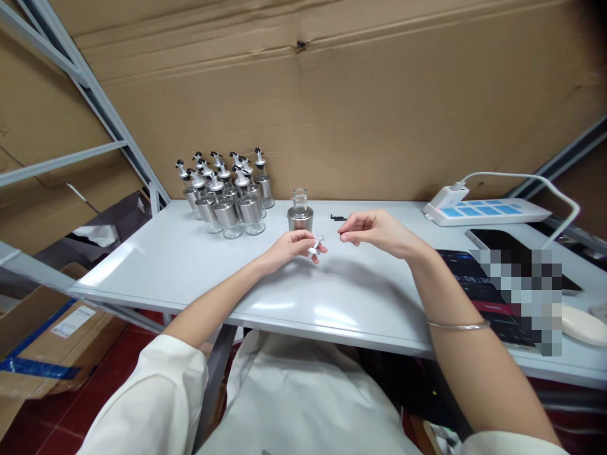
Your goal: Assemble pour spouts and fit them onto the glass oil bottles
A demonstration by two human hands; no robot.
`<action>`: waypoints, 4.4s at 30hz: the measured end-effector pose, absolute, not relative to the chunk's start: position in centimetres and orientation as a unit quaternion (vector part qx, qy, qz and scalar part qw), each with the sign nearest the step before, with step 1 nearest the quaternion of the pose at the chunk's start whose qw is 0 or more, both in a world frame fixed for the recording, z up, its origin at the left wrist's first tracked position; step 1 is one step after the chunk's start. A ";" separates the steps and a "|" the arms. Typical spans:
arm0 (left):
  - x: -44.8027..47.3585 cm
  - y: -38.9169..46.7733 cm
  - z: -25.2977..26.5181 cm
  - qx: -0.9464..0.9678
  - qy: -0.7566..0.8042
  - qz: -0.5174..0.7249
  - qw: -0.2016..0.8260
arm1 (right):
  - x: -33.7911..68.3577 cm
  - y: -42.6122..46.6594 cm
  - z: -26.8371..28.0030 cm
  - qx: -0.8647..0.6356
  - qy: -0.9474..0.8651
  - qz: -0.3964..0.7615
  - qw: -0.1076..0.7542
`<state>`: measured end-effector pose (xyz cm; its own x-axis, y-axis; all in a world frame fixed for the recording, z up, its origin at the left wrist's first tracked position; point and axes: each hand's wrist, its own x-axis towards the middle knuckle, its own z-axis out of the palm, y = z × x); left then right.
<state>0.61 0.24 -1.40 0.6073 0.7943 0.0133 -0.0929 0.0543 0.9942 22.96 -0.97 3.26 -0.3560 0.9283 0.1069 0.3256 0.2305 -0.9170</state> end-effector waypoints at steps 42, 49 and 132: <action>0.5 -0.2 -1.4 0.635 0.273 0.313 0.652 | 20.0 -1.4 2.5 -0.378 -0.692 0.527 0.318; 0.6 -0.4 -1.2 0.586 0.242 0.327 0.701 | 20.8 -1.4 2.5 -0.314 -0.666 0.589 0.332; 4.9 8.2 -5.5 0.721 0.538 0.378 0.220 | 21.1 -0.3 1.9 -0.412 -0.644 0.414 0.494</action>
